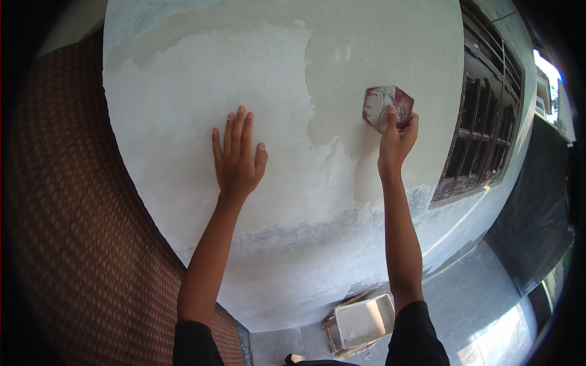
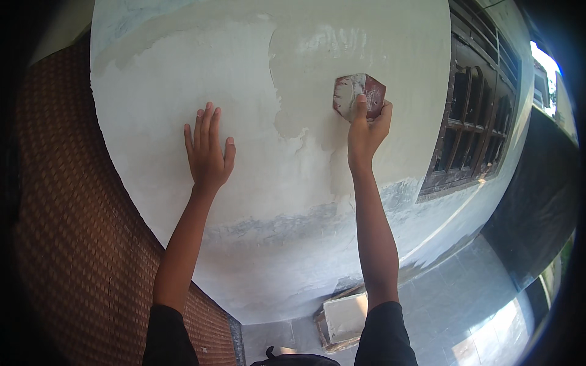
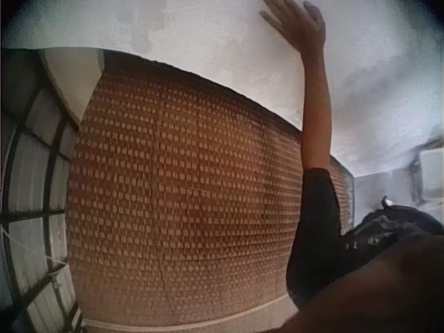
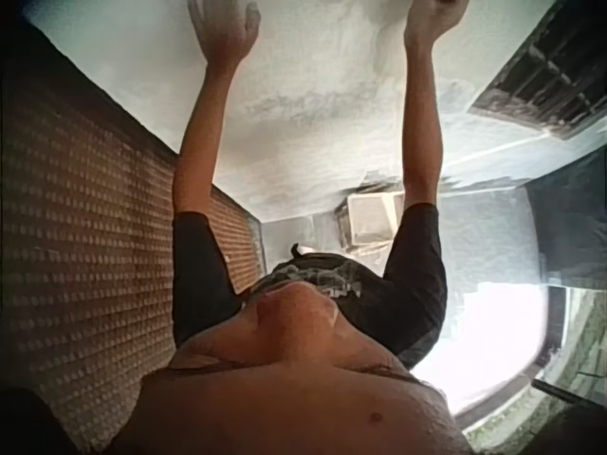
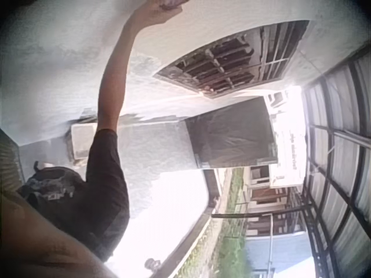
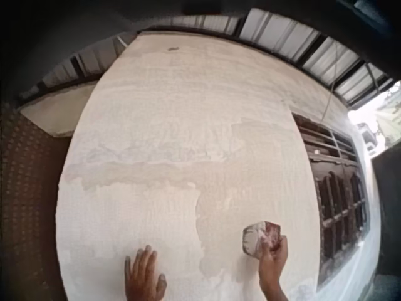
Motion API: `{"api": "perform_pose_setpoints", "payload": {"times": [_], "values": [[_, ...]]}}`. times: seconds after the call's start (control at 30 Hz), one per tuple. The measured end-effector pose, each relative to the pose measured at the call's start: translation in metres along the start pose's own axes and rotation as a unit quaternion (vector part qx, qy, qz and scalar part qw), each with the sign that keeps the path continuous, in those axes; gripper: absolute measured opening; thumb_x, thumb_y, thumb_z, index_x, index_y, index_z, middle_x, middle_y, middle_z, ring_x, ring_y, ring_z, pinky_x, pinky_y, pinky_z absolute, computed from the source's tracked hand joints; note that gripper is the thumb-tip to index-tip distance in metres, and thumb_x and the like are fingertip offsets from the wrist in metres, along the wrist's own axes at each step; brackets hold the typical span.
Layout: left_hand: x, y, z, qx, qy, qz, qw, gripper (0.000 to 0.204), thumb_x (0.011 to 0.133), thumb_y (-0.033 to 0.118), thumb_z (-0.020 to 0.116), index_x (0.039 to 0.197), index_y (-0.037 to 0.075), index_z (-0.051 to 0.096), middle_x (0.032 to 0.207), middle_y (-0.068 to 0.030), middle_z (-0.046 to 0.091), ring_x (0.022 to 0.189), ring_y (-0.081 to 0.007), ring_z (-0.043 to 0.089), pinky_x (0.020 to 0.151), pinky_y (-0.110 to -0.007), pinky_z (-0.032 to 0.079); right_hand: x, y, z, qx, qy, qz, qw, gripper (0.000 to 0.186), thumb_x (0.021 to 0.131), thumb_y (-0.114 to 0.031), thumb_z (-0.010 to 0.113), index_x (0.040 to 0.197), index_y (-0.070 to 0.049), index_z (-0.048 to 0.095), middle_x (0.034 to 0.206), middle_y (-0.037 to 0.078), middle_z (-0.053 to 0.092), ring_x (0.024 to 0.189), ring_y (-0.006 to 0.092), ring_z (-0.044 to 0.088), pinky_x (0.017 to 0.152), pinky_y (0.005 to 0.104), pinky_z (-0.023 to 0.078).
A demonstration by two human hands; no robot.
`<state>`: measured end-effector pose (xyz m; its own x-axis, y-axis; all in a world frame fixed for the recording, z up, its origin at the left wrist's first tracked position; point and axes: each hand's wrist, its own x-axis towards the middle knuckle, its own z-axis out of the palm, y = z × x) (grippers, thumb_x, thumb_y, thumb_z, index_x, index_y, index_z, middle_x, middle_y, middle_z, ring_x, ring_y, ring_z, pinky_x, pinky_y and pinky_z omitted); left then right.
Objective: The person applies wall putty to a wall using a putty knife, smoothing over imperfections.
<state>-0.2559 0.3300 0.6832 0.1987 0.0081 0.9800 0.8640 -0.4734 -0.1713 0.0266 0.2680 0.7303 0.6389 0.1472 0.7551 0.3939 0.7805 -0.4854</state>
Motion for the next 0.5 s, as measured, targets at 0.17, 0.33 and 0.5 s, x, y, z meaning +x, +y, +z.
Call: {"api": "perform_pose_setpoints", "payload": {"times": [0.17,0.33,0.5], "values": [[-0.001,-0.005,0.000,0.010,0.003,0.002,1.000,0.063,0.092,0.019,0.054,0.151,0.009,0.035,0.158,-0.0093,0.036,0.146,-0.0294,0.033,0.119,-0.057,0.018,-0.058,0.007,0.004,-0.007,-0.155,-0.022,0.988,0.029,0.095,-0.028,0.069,0.102,-0.003,0.058,0.091,0.003,0.059,0.082,0.0112,0.050,0.077,0.0279,0.043],[0.001,-0.004,-0.001,-0.001,-0.001,-0.001,1.000,0.063,0.092,0.020,0.054,0.151,0.009,0.036,0.157,-0.0094,0.037,0.146,-0.0292,0.034,0.119,-0.057,0.018,-0.048,0.027,-0.001,-0.075,-0.134,-0.023,0.988,0.033,0.094,-0.029,0.070,0.105,0.000,0.058,0.093,0.006,0.059,0.083,0.0145,0.052,0.078,0.0313,0.044],[-0.001,-0.003,-0.001,0.015,0.007,-0.001,1.000,0.061,0.093,0.022,0.052,0.151,0.009,0.038,0.157,-0.0086,0.038,0.145,-0.0274,0.035,0.120,-0.055,0.019,-0.035,0.020,-0.017,0.069,-0.017,0.069,0.995,0.025,0.097,-0.027,0.067,0.100,-0.005,0.056,0.090,-0.001,0.055,0.079,0.0072,0.045,0.073,0.0245,0.041]]}}
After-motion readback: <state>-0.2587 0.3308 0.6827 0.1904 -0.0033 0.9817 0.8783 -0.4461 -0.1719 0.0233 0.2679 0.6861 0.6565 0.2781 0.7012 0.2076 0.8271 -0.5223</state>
